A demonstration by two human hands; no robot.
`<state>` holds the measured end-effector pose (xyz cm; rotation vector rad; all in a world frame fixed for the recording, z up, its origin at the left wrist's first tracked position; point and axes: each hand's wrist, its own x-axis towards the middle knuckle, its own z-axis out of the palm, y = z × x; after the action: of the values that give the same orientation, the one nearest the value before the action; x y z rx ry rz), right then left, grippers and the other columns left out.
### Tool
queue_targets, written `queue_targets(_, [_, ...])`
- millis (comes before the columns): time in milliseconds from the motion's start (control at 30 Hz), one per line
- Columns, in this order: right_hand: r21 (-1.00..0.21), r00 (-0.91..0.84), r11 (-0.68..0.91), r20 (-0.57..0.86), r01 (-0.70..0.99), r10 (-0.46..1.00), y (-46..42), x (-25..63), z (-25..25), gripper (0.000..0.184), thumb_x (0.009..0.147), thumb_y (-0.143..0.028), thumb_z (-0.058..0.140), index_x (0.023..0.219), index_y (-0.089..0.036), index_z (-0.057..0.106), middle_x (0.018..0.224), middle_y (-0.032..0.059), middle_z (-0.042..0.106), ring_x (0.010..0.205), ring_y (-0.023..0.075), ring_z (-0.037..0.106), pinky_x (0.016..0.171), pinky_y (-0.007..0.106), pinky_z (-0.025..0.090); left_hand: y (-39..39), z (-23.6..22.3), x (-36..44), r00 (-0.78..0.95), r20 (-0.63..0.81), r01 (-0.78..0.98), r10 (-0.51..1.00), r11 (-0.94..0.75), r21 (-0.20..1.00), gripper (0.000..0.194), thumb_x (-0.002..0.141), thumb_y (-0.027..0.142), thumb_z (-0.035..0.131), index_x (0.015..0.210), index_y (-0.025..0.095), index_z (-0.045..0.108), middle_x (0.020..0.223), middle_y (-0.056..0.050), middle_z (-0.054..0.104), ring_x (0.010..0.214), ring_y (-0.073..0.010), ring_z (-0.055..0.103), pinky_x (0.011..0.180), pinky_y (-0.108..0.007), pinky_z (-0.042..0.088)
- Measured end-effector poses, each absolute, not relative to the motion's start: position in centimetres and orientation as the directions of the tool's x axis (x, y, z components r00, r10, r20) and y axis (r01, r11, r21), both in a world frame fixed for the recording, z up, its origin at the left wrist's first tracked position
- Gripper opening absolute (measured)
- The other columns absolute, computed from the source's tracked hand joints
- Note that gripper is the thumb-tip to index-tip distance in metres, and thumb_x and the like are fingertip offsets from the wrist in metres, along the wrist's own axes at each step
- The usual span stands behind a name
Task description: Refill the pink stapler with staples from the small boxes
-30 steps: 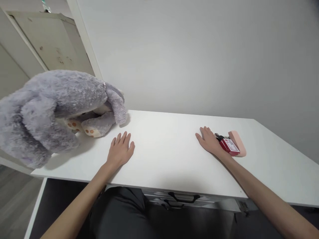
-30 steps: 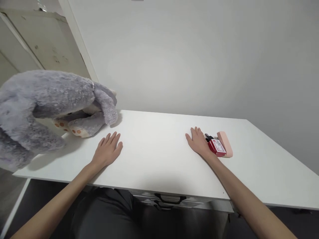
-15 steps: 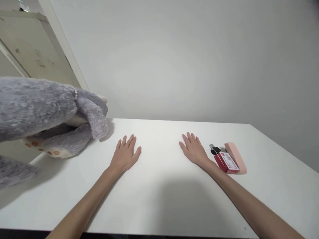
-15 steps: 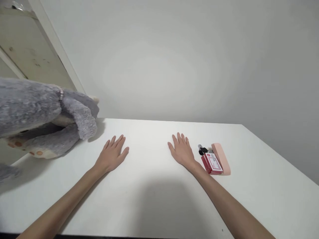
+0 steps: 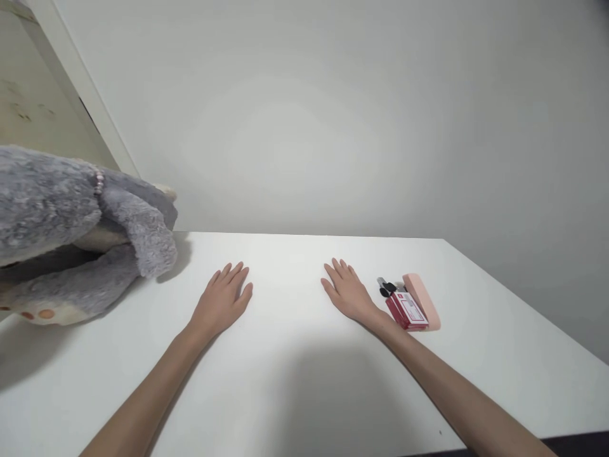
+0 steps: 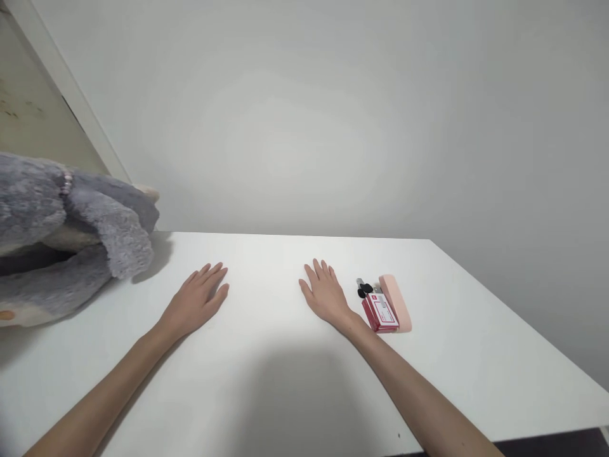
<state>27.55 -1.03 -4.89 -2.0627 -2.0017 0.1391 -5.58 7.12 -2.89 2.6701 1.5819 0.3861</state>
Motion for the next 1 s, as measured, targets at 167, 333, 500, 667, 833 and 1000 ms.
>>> queue_targets(167, [-0.264, 0.039, -0.005, 0.124, 0.964, 0.991, -0.9, 27.9, -5.4, 0.067, 0.112, -0.05, 0.027, 0.165, -0.01, 0.042, 0.177, 0.0182, 0.026, 0.167, 0.0347, 0.017, 0.133, 0.053, 0.017, 7.0, -2.8, -5.6, 0.459, 0.203, 0.86, 0.865, -0.49, 0.141, 0.063, 0.108, 0.048, 0.033, 0.158, 0.015, 0.051, 0.172, -0.008, 0.04, 0.163, -0.0322, 0.029, 0.134, -0.053, 0.025])
queue_targets(333, [-0.265, 0.043, -0.006, 0.135, 0.964, 0.99, -0.9, 28.0, -5.6, 0.068, 0.112, -0.051, 0.027, 0.164, -0.01, 0.044, 0.177, 0.0184, 0.026, 0.166, 0.0358, 0.017, 0.133, 0.054, 0.018, 7.1, -2.9, -5.5, 0.464, 0.198, 0.86, 0.864, -0.492, 0.133, 0.064, 0.108, 0.049, 0.032, 0.159, 0.014, 0.05, 0.172, -0.008, 0.039, 0.163, -0.0335, 0.029, 0.134, -0.054, 0.025])
queue_targets(500, [-0.26, 0.041, -0.003, 0.138, 0.966, 0.99, -0.9, 28.0, -5.7, 0.067, 0.112, -0.049, 0.028, 0.163, -0.01, 0.044, 0.176, 0.0189, 0.028, 0.166, 0.0367, 0.019, 0.133, 0.055, 0.018, 7.1, -3.1, -5.6, 0.467, 0.208, 0.856, 0.859, -0.498, 0.137, 0.063, 0.108, 0.048, 0.033, 0.158, 0.014, 0.051, 0.172, -0.008, 0.039, 0.163, -0.0335, 0.029, 0.134, -0.054, 0.026])
queue_targets(667, [-0.256, 0.04, -0.002, 0.144, 0.967, 0.989, -0.9, 28.1, -5.9, 0.066, 0.112, -0.049, 0.028, 0.163, -0.01, 0.044, 0.176, 0.0189, 0.029, 0.166, 0.0368, 0.02, 0.133, 0.055, 0.019, 7.0, -3.2, -5.6, 0.47, 0.23, 0.852, 0.852, -0.506, 0.131, 0.062, 0.108, 0.048, 0.033, 0.157, 0.014, 0.053, 0.171, -0.009, 0.041, 0.162, -0.0336, 0.03, 0.133, -0.054, 0.027])
queue_targets(833, [-0.271, 0.043, -0.004, 0.135, 0.963, 0.99, -1.0, 28.1, -5.9, 0.067, 0.112, -0.05, 0.027, 0.164, -0.01, 0.043, 0.177, 0.0185, 0.027, 0.166, 0.0364, 0.019, 0.133, 0.055, 0.019, 7.0, -3.1, -5.5, 0.472, 0.236, 0.85, 0.849, -0.509, 0.132, 0.062, 0.108, 0.047, 0.034, 0.156, 0.014, 0.054, 0.17, -0.01, 0.043, 0.162, -0.0342, 0.031, 0.133, -0.055, 0.028])
queue_targets(1000, [-0.263, 0.041, -0.004, 0.133, 0.965, 0.99, -0.9, 28.3, -6.1, 0.067, 0.112, -0.051, 0.027, 0.164, -0.011, 0.043, 0.177, 0.0181, 0.027, 0.166, 0.0352, 0.018, 0.133, 0.054, 0.018, 7.0, -3.1, -5.5, 0.473, 0.248, 0.847, 0.845, -0.514, 0.136, 0.06, 0.107, 0.047, 0.034, 0.154, 0.016, 0.056, 0.169, -0.01, 0.044, 0.162, -0.0337, 0.032, 0.133, -0.054, 0.028])
